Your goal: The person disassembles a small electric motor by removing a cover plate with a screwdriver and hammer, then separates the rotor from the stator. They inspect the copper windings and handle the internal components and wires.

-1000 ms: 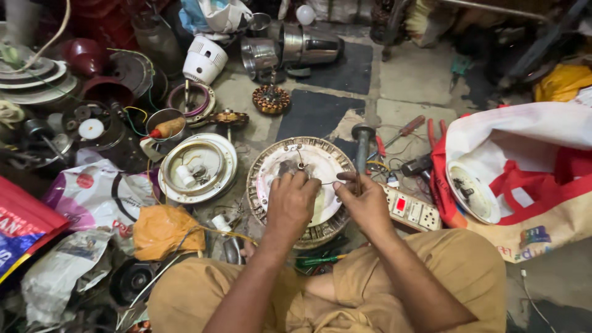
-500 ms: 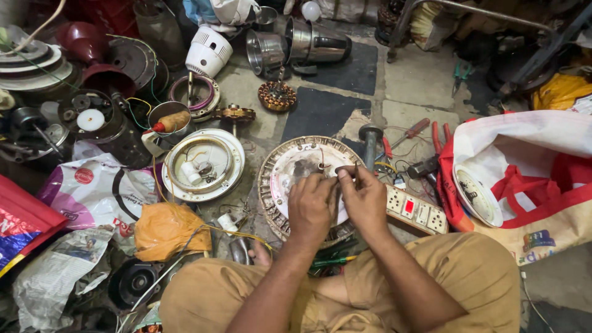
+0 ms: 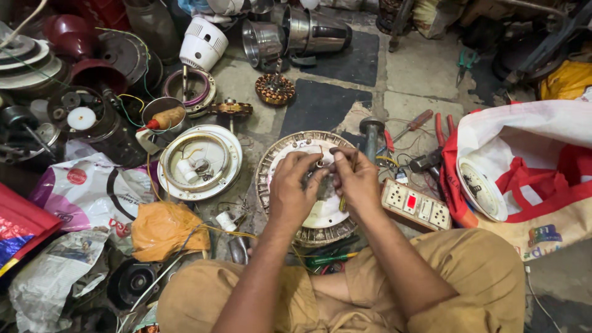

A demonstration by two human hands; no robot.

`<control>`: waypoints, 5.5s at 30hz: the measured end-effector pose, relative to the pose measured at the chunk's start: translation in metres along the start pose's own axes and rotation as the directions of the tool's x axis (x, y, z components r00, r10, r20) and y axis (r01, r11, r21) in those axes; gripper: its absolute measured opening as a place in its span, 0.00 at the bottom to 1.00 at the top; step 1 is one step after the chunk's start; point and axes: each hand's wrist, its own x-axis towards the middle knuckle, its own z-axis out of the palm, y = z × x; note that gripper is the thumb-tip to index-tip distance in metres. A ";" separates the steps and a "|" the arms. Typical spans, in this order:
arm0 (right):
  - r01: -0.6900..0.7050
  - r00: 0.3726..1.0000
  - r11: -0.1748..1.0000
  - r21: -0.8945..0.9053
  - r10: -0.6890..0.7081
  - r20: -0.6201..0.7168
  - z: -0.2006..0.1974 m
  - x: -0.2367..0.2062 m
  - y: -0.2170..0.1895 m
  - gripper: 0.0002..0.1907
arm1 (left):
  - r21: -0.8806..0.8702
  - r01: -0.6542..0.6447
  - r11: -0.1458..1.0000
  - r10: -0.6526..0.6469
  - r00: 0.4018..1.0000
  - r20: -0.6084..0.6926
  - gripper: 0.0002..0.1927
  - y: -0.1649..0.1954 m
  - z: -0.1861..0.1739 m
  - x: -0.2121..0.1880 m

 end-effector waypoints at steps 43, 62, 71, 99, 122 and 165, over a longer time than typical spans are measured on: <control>-0.047 0.997 0.991 -0.127 0.054 0.058 -0.018 -0.010 0.002 0.07 | 0.264 -0.314 0.912 0.316 0.948 0.037 0.08 0.002 0.012 -0.006; 0.208 0.976 0.774 -0.598 -0.122 0.181 -0.009 -0.001 0.004 0.08 | -0.192 0.048 0.980 -0.032 0.996 0.085 0.22 -0.008 -0.010 0.000; 0.093 0.980 0.766 -0.636 0.041 0.194 -0.009 0.014 -0.009 0.08 | -0.185 0.032 0.982 -0.025 0.999 0.042 0.24 -0.009 -0.002 -0.001; 0.109 0.976 0.859 -0.500 0.002 0.217 -0.008 0.002 -0.009 0.10 | -0.210 0.137 0.968 -0.116 0.987 0.108 0.24 -0.008 -0.006 0.000; -0.078 0.988 0.901 -0.427 0.128 0.088 -0.018 0.006 -0.004 0.10 | -0.273 0.176 0.946 -0.160 0.984 0.081 0.19 -0.014 -0.001 -0.004; 0.231 0.967 0.734 -0.639 -0.247 0.066 0.003 -0.023 -0.005 0.06 | -0.393 0.343 0.853 -0.368 0.930 0.013 0.08 -0.013 0.015 0.006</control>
